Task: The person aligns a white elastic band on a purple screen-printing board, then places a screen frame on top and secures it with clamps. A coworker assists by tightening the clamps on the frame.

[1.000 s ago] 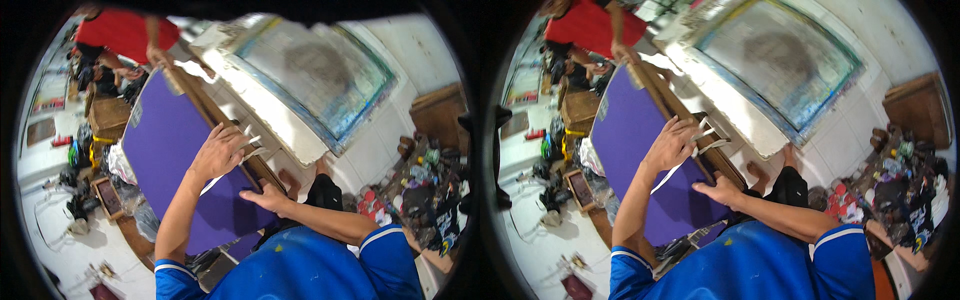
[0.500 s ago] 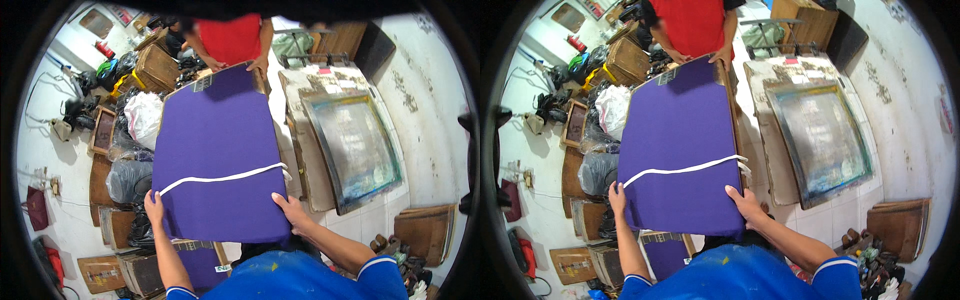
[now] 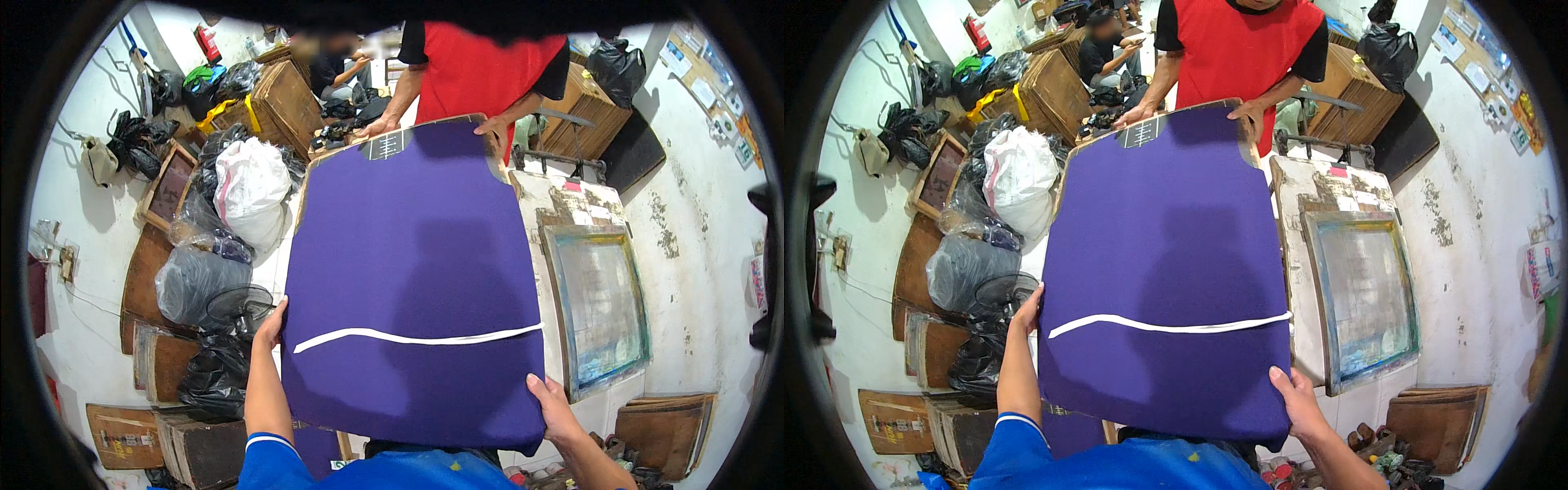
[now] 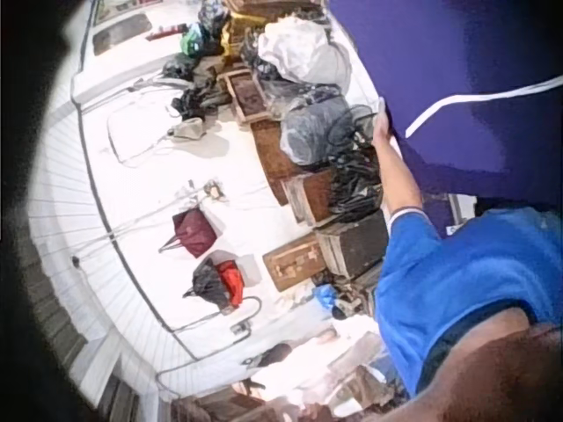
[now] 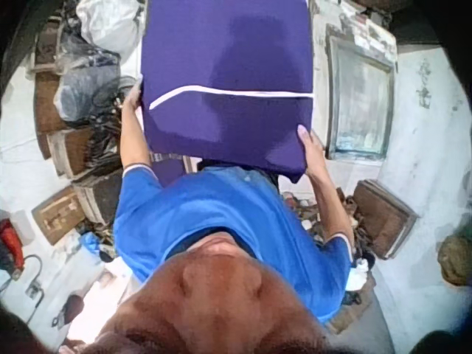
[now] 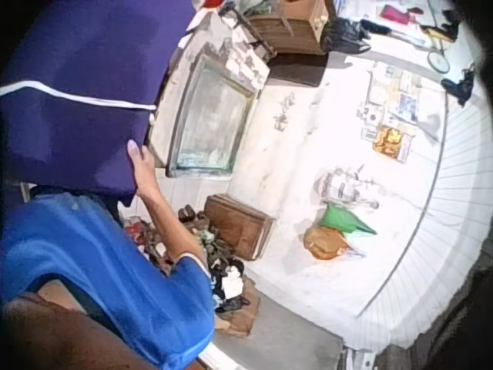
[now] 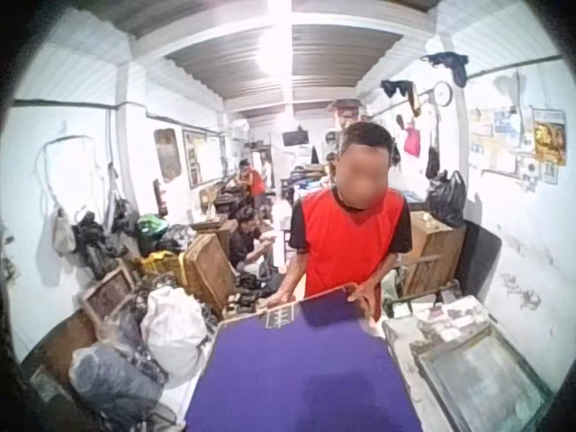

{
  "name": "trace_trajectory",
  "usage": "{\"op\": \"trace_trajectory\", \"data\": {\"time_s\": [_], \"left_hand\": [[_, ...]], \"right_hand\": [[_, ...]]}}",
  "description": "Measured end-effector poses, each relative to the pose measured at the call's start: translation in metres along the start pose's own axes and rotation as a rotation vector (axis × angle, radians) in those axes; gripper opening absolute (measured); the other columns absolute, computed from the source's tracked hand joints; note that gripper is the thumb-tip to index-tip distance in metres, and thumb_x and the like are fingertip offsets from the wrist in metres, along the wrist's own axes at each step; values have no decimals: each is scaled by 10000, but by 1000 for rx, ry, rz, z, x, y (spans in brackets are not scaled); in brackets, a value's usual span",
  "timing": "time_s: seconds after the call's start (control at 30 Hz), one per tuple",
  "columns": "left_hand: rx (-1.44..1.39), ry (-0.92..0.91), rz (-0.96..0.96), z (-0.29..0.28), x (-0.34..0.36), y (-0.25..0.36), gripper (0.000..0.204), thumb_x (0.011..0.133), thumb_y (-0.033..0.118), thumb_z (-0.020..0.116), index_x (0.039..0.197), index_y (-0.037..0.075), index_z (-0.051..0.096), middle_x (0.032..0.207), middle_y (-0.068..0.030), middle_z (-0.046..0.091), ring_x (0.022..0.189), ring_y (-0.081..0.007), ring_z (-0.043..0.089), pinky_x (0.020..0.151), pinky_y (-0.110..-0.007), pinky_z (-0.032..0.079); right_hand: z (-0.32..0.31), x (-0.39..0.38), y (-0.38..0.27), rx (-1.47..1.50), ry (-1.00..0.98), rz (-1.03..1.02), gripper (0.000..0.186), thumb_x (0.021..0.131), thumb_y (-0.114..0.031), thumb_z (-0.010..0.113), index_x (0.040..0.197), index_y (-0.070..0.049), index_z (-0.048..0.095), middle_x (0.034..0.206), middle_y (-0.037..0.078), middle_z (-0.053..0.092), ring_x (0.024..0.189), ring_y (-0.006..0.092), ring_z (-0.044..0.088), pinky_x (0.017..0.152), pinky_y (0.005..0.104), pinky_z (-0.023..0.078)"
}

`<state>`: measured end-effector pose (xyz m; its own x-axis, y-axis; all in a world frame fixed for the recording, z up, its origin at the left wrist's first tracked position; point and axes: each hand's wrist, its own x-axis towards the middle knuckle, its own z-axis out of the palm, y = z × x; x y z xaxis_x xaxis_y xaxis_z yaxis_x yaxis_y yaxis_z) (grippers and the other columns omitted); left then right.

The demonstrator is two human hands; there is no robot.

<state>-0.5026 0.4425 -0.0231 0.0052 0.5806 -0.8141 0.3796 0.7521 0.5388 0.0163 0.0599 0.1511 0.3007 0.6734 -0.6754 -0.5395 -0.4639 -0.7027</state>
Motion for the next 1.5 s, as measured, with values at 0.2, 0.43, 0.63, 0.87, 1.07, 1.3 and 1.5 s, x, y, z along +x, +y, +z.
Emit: {"op": "trace_trajectory", "data": {"time_s": [0.2, 0.43, 0.63, 0.87, 1.07, 1.3, 1.5], "left_hand": [[35, 105, 102, 7, -23, -5, 985, 948, 828, 471, 1553, 52, 517, 1528, -149, 583, 1351, -307, 582, 1097, -517, 436], [80, 409, 417, 20, -40, -42, 620, 1059, 517, 565, 1317, -40, 654, 1215, -156, 716, 1140, -232, 652, 984, -364, 491], [-87, 572, 543, 44, -68, -83, 486, 1067, 411, 618, 1267, -30, 662, 1171, -124, 711, 1060, -190, 654, 966, -338, 500], [-33, 502, 533, 51, -55, -71, 520, 1070, 436, 606, 1275, -37, 673, 1160, -121, 722, 1073, -189, 647, 979, -331, 494], [-92, 381, 587, 45, -46, -59, 554, 1074, 491, 573, 1209, -29, 709, 1094, -77, 730, 1007, -149, 647, 924, -293, 492], [-97, 324, 495, 39, -51, -46, 633, 1069, 530, 550, 1274, -54, 681, 1177, -124, 738, 1066, -194, 677, 976, -324, 504], [-127, 250, 511, 37, -31, -50, 654, 1075, 528, 547, 1284, -77, 681, 1167, -121, 746, 1048, -186, 681, 960, -311, 511]], "right_hand": [[-3, 4, 5, -30, -15, -31, 511, 1017, -370, 723, 1325, 21, 605, 1137, 112, 714, 949, 164, 708, 860, 336, 606], [-16, 12, 25, -2, -4, -45, 456, 1016, -364, 726, 1274, -1, 629, 1111, 93, 719, 929, 159, 703, 825, 333, 597], [-38, 30, 50, 43, -29, -53, 415, 1026, -350, 715, 1271, -24, 638, 1084, 64, 721, 903, 159, 706, 815, 338, 603], [-82, 68, 82, -61, -142, -80, 595, 1037, -483, 637, 1386, -7, 569, 1253, 127, 696, 1082, 240, 699, 949, 405, 591], [-99, 106, 114, -12, -109, -59, 650, 1037, -532, 610, 1379, 20, 573, 1268, 131, 690, 1083, 246, 698, 967, 412, 580], [-100, 126, 131, 3, -73, -29, 781, 1023, -584, 604, 1473, 43, 491, 1342, 187, 655, 1147, 296, 685, 1009, 444, 571], [-98, 119, 128, -143, 8, -156, 705, 1038, -552, 596, 1386, 59, 547, 1246, 176, 679, 1053, 278, 703, 953, 415, 583]]}}
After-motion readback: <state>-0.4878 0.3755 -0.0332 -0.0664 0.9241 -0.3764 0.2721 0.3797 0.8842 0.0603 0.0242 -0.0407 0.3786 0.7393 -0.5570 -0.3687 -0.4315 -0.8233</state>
